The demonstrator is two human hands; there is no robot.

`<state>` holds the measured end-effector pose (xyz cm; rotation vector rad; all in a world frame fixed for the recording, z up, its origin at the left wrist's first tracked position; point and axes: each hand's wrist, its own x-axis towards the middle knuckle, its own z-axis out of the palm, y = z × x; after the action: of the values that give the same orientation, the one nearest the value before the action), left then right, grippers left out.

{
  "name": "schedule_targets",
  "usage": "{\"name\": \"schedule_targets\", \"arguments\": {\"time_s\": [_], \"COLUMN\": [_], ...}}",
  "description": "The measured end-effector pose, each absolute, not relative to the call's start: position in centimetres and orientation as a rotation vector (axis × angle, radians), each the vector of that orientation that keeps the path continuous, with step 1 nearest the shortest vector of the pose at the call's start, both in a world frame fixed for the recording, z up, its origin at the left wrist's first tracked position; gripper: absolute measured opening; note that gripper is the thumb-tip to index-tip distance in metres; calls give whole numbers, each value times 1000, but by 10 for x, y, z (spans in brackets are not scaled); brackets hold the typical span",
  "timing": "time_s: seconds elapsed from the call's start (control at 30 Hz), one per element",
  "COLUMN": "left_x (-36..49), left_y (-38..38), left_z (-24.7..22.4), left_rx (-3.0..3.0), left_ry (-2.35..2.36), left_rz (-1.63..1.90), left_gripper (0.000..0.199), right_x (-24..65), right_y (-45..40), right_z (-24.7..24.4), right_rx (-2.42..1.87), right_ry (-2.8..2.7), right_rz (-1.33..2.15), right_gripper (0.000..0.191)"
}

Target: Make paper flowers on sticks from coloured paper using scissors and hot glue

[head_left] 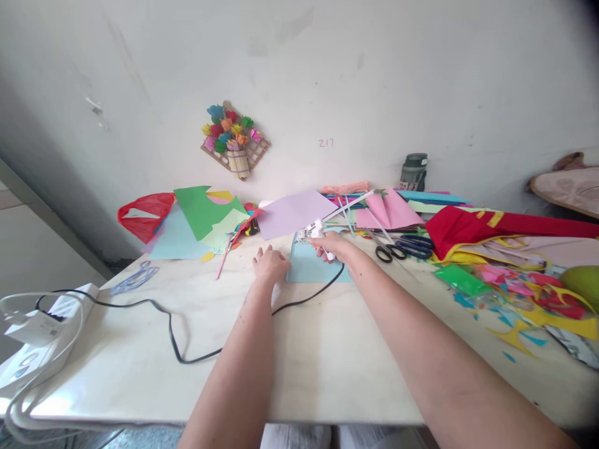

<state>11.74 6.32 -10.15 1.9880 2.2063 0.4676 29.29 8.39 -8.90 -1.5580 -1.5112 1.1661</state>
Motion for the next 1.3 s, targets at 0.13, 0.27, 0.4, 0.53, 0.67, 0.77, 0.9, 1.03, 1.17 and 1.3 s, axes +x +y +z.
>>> {"name": "schedule_targets", "arguments": {"time_s": [0.13,0.27,0.4,0.53,0.67,0.77,0.9,1.03,1.17,1.3], "left_x": [117,119,121,120,118,118,117,117,117,116], "left_y": [64,66,69,71,72,72,72,73,72,74], "left_z": [-102,-104,-107,-109,-109,-109,-109,-110,-110,-110], "left_rx": [1984,2007,1991,1933,1876,1850,1855,1873,1886,1905], "left_ry": [2236,2261,2236,2203,2183,2177,2170,2169,2180,2187], "left_rz": [482,558,662,701,734,740,751,761,744,640], "left_gripper": [21,20,19,17,16,15,14,14,15,19], "right_x": [292,290,288,287,285,285,287,287,285,285], "right_y": [83,82,81,80,80,79,76,74,78,84], "right_z": [-88,-89,-90,-91,-90,-89,-84,-81,-86,-94], "right_rx": [-1573,-1592,-1627,-1642,-1657,-1663,-1666,-1683,-1699,-1702], "right_ry": [-1477,-1455,-1453,-1459,-1472,-1489,-1528,-1554,-1519,-1501], "right_rz": [1170,1142,1131,1136,1143,1163,1189,1189,1146,1101], "right_gripper": [33,33,36,39,39,38,38,37,38,41]}}
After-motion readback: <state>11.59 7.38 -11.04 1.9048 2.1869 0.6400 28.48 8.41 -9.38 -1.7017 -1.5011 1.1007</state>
